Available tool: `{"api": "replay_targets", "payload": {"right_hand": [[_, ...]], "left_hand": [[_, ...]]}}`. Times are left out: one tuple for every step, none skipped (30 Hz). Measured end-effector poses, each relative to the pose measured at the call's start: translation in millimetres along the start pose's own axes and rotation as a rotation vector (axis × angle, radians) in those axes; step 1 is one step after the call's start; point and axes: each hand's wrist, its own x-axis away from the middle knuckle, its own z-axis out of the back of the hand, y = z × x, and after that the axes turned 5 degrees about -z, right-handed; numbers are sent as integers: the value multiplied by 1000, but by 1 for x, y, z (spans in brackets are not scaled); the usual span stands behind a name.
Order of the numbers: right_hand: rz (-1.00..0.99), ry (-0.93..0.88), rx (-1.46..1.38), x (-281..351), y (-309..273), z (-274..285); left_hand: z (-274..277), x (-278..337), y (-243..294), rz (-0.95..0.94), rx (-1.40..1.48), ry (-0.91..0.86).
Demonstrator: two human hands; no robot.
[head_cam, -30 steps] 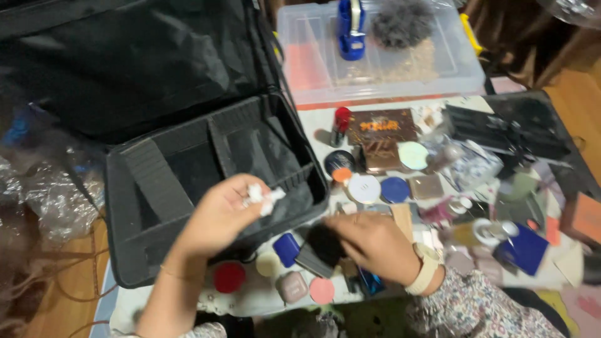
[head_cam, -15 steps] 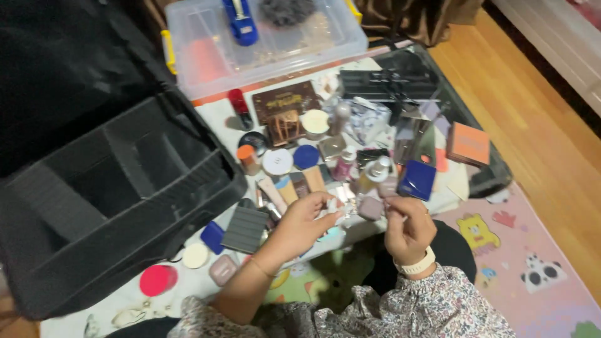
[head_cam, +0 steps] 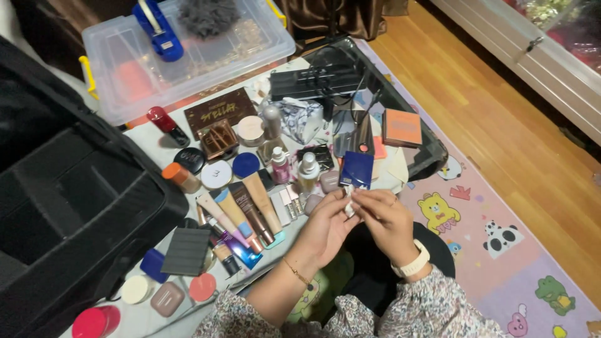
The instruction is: The person is organizing a black makeup bag by adjusting its internal dividers and placing various makeup items into the compartments. They handle items such as foundation bottles, lipsticks, and compacts, arranging them neatly within the bag.
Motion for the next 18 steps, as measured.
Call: {"api": "replay_targets", "payload": {"right_hand": [[1, 2, 3, -6, 9, 1], [-28, 15, 19, -13, 18, 2], [-56, 23, 32, -18, 26, 1], [-54, 21, 31, -31, 36, -1], [-56, 36, 85, -45, 45, -4], [-58, 51, 138, -58, 55, -7], [-53, 47, 135, -72, 57, -14], [-131, -1, 121, -85, 59, -21], [-207, -52, 105, -100, 61, -29], [-201, -59, 100, -106, 67, -37], [-237, -90, 139, -114, 73, -46], [-271, -121, 179, -122, 79, -56], [-262, -134, 167, -125, 92, -65], [-186, -131, 269, -126, 105, -75], [-110, -131, 369, -127, 118, -86], [-100, -146, 357, -129, 126, -92], [-69, -145, 413, -131, 134, -96], [-36, -143, 468, -133, 141, -101]], "left_hand": [[0, -1, -3, 2, 0, -4], [0, -2, -5, -17, -49, -62], [2, -3, -8, -41, -97, -117], [3, 0, -8, -43, -96, -116], [3, 3, -8, -91, -130, -152], [4, 5, -8, -138, -164, -187], [8, 6, -9, -145, -163, -185], [13, 8, -10, -141, -222, -218], [18, 9, -10, -138, -280, -248], [14, 18, -5, -146, -279, -243], [11, 26, 0, -131, -368, -256], [7, 34, 6, -115, -457, -268], [14, 37, 8, -130, -458, -255], [21, 39, 10, -100, -454, -259], [28, 44, 10, -70, -446, -259], [36, 47, 12, -85, -442, -244], [43, 51, 14, -50, -445, -222], [50, 55, 16, -15, -448, -201]]}}
